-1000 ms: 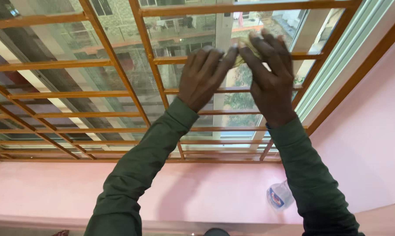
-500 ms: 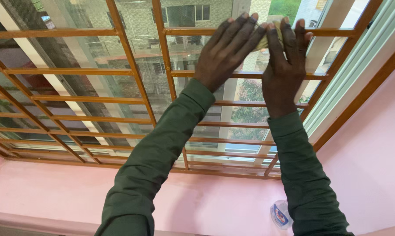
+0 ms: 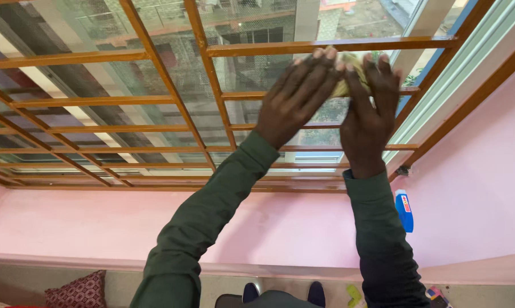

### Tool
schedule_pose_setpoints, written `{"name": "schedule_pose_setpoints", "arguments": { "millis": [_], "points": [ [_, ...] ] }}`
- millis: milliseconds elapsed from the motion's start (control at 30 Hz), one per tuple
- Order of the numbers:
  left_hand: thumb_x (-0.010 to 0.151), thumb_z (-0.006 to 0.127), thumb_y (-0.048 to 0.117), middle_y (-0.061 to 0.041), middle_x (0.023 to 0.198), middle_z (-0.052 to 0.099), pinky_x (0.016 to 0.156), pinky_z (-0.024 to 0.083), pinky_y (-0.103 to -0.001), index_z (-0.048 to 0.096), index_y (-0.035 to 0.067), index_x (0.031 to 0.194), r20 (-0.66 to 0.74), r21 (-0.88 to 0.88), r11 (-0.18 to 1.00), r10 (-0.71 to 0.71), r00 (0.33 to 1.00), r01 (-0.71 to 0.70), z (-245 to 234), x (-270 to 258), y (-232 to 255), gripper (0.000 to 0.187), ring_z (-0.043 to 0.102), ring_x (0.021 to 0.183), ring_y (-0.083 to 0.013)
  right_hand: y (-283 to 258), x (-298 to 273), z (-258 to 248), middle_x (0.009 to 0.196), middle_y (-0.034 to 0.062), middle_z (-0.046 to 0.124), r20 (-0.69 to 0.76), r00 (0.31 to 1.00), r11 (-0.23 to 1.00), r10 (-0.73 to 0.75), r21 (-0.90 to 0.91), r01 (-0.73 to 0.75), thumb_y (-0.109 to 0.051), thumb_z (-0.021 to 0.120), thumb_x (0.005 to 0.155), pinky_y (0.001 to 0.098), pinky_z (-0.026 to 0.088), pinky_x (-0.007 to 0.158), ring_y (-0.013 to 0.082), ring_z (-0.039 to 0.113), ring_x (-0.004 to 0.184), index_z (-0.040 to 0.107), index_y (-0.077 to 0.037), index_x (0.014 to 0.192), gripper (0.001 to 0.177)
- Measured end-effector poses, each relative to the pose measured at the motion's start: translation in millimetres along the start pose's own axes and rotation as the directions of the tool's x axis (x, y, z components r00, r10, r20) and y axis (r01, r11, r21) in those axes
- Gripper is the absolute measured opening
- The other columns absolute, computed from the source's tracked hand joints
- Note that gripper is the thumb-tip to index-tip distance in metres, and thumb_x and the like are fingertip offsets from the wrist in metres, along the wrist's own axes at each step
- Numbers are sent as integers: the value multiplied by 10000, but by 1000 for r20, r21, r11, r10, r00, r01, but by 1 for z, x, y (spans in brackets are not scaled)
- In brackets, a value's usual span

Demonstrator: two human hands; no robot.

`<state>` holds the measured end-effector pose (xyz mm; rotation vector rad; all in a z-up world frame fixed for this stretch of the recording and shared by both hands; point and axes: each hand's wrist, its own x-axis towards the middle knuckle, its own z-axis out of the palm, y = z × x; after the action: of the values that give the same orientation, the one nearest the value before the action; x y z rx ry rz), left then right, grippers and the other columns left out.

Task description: The person cleans the metal grills and the glass of a window by hand using a cloth.

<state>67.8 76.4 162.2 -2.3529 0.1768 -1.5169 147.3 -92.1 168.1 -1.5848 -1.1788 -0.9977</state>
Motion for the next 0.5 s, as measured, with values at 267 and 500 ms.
{"name": "schedule_pose_setpoints", "arguments": {
  "millis": [267, 500],
  "points": [
    [1075, 620, 144, -77, 1425, 569, 1107, 453, -423, 416, 132, 1600, 131, -26, 999, -37, 991, 40, 41, 0, 46, 564, 565, 1328, -239, 55, -38, -7, 1517, 144, 536, 117, 991, 975, 64, -220, -37, 76, 581, 1032, 565, 172, 1337, 388, 404, 1541, 639, -118, 1500, 510],
    [1045, 637, 261, -85, 1277, 575, 1068, 385, -504, 345, 159, 1615, 262, 19, 1000, -16, 965, 11, 6, -42, -12, 649, 539, 1171, -243, 7, -39, 45, 1454, 261, 401, 118, 993, 989, 11, -147, 7, -243, 693, 967, 666, 135, 1276, 492, 306, 1481, 494, -73, 1513, 605]
  ]
}}
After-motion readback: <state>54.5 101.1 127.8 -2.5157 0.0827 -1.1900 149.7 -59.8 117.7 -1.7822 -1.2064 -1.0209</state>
